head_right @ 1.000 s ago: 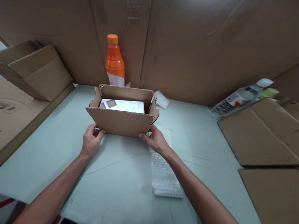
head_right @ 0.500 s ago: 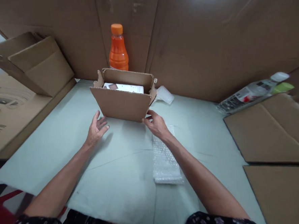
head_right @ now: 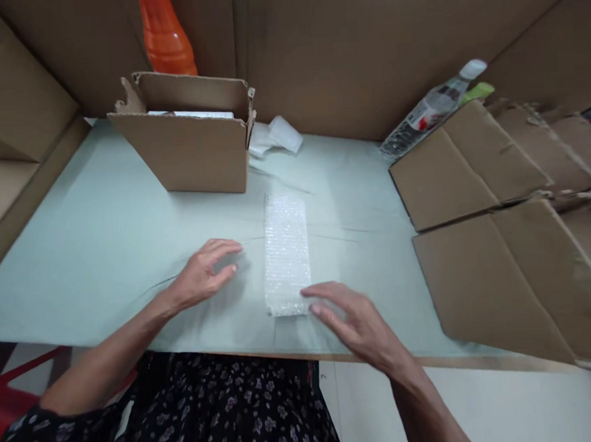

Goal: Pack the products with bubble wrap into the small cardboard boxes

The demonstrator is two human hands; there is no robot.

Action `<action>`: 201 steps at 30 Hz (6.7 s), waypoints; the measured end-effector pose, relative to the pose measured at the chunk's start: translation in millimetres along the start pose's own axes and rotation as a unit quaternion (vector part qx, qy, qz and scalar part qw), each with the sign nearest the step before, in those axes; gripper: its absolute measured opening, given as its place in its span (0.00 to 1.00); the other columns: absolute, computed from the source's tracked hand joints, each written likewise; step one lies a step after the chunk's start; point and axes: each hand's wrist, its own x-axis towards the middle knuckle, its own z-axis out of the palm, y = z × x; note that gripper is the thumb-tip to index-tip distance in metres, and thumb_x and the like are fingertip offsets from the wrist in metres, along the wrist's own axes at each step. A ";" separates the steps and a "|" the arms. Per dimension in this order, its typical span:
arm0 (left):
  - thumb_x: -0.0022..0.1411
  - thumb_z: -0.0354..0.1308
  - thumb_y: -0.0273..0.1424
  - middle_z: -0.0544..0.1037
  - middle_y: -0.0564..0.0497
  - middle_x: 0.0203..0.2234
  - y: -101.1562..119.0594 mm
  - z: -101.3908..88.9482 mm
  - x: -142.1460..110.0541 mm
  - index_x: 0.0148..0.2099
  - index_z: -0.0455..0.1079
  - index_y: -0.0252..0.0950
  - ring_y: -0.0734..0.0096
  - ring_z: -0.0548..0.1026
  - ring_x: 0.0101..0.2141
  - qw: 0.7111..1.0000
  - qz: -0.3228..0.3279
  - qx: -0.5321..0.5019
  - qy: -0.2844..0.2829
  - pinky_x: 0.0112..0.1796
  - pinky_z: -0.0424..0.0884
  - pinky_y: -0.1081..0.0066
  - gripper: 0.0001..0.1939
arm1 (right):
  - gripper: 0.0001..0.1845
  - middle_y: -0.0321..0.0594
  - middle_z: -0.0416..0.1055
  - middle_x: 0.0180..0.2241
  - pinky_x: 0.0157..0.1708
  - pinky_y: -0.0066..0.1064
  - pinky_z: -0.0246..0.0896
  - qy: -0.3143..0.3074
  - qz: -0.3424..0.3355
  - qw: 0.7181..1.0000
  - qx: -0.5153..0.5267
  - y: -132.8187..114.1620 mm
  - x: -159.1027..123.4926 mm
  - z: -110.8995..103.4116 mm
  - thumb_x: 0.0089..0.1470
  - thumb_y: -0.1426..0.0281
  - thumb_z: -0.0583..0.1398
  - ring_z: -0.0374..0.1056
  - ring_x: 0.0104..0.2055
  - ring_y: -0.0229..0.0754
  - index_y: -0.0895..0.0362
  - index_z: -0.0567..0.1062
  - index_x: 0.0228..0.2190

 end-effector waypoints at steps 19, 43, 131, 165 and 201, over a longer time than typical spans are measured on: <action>0.62 0.53 0.19 0.76 0.45 0.58 5.2 65.9 17.6 0.55 0.73 0.38 0.58 0.68 0.63 0.985 0.074 0.084 -0.128 0.62 0.62 0.49 0.21 | 0.16 0.46 0.78 0.49 0.51 0.42 0.73 0.054 -0.098 0.994 0.005 11.3 -41.7 44.9 0.63 0.64 0.62 0.75 0.52 0.49 0.52 0.76 0.51; 0.63 0.57 0.29 0.78 0.48 0.32 44.7 82.4 -36.3 0.64 0.65 0.35 0.58 0.75 0.35 0.987 -0.133 0.090 -0.003 0.46 0.72 0.55 0.27 | 0.11 0.45 0.78 0.45 0.48 0.45 0.68 0.286 -0.105 0.947 -0.097 18.4 -20.2 75.4 0.64 0.70 0.59 0.74 0.49 0.50 0.51 0.76 0.47; 0.58 0.66 0.38 0.77 0.45 0.43 56.6 55.4 -51.9 0.64 0.62 0.36 0.66 0.76 0.41 0.857 -0.280 -0.391 0.185 0.44 0.75 0.65 0.34 | 0.22 0.43 0.80 0.37 0.36 0.34 0.74 0.071 0.102 0.926 0.357 -3.5 24.7 100.0 0.53 0.53 0.68 0.77 0.36 0.45 0.56 0.76 0.42; 0.65 0.50 0.19 0.77 0.51 0.27 88.2 -79.9 -6.4 0.38 0.74 0.35 0.65 0.75 0.32 0.911 0.127 0.368 0.137 0.58 0.68 0.47 0.13 | 0.10 0.31 0.75 0.25 0.20 0.28 0.52 0.196 -0.204 0.947 -0.153 -151.0 111.8 -110.3 0.63 0.59 0.61 0.64 0.22 0.34 0.46 0.83 0.38; 0.65 0.52 0.21 0.80 0.49 0.29 82.7 -77.5 -7.5 0.39 0.74 0.34 0.62 0.77 0.34 0.899 0.164 0.372 0.166 0.51 0.73 0.52 0.09 | 0.09 0.42 0.78 0.32 0.25 0.31 0.45 -0.069 -0.064 0.898 -0.430 -123.6 160.4 -49.8 0.57 0.73 0.58 0.68 0.30 0.42 0.55 0.80 0.33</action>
